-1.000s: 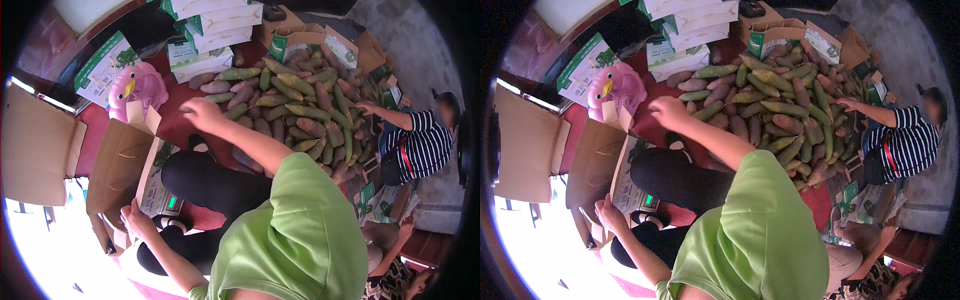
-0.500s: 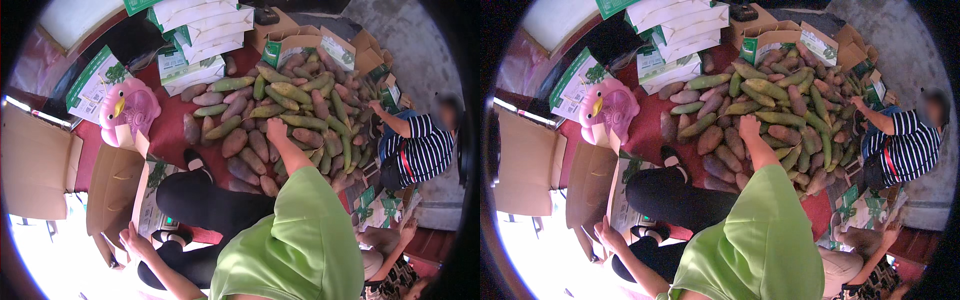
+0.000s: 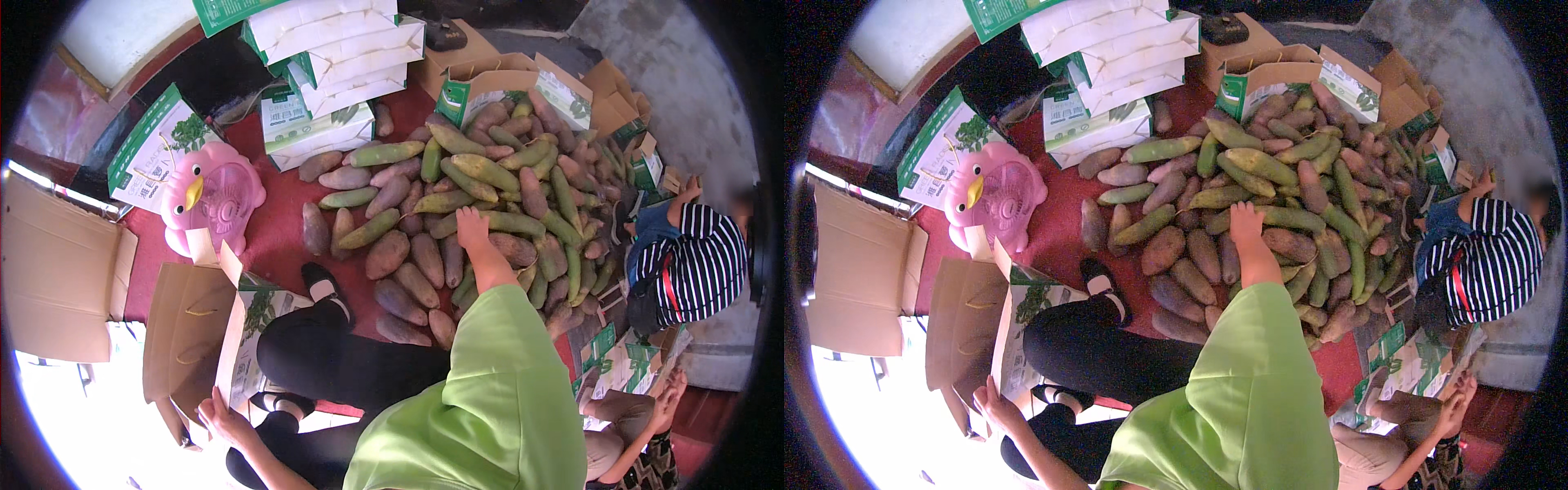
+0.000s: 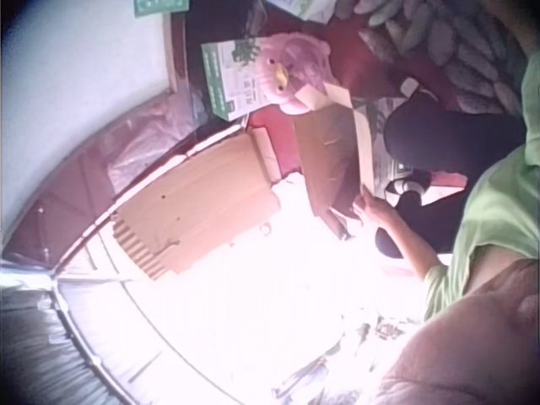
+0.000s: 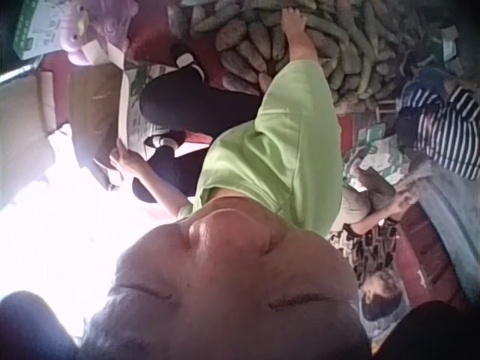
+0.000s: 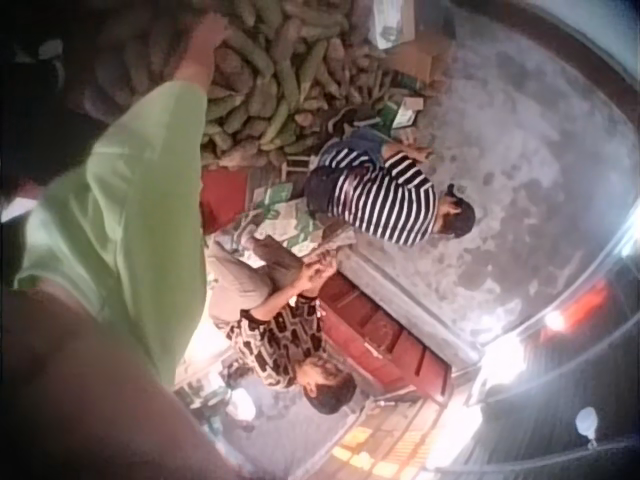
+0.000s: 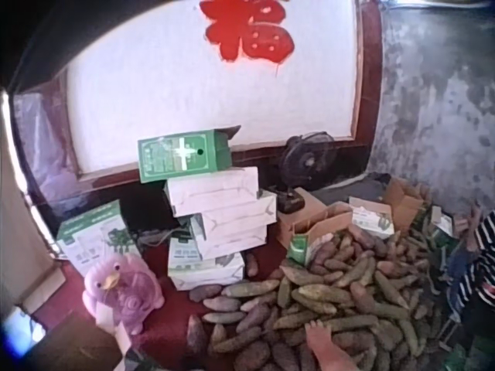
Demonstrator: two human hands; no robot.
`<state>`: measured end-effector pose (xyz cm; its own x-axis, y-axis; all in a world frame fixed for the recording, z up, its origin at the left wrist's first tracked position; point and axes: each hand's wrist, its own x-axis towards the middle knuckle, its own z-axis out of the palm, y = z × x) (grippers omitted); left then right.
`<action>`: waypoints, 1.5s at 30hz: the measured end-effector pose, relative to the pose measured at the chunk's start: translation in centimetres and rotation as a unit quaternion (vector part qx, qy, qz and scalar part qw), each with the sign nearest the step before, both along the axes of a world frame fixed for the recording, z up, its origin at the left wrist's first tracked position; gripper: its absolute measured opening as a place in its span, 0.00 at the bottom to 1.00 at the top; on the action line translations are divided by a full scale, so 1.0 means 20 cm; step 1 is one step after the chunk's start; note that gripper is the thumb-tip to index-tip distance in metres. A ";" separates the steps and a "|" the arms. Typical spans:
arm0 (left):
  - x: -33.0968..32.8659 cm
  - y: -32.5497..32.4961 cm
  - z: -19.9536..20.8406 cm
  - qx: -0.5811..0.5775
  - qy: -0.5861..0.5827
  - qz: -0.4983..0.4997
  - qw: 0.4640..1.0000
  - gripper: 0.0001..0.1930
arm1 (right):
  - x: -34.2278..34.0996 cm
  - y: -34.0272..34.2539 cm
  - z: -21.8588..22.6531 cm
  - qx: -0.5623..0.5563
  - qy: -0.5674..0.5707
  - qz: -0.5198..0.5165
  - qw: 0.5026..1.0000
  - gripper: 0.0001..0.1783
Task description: The recorder is sorting and weighing produce (tubers) and placing them into cardboard boxes.
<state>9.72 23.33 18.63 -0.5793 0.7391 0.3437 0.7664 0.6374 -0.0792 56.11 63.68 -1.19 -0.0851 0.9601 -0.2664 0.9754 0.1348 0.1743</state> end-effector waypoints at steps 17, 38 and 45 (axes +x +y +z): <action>0.00 0.00 0.00 -0.011 -0.013 0.024 1.000 0.19 | 0.03 0.02 0.09 -0.038 -0.090 0.012 0.995 0.14; 0.03 0.04 0.08 0.012 -0.062 0.034 0.997 0.17 | 0.07 -0.13 0.43 0.114 0.232 0.014 0.966 0.18; 0.02 0.04 0.07 0.007 -0.071 0.051 0.996 0.14 | -0.35 -0.12 0.80 0.191 0.513 0.030 0.837 0.24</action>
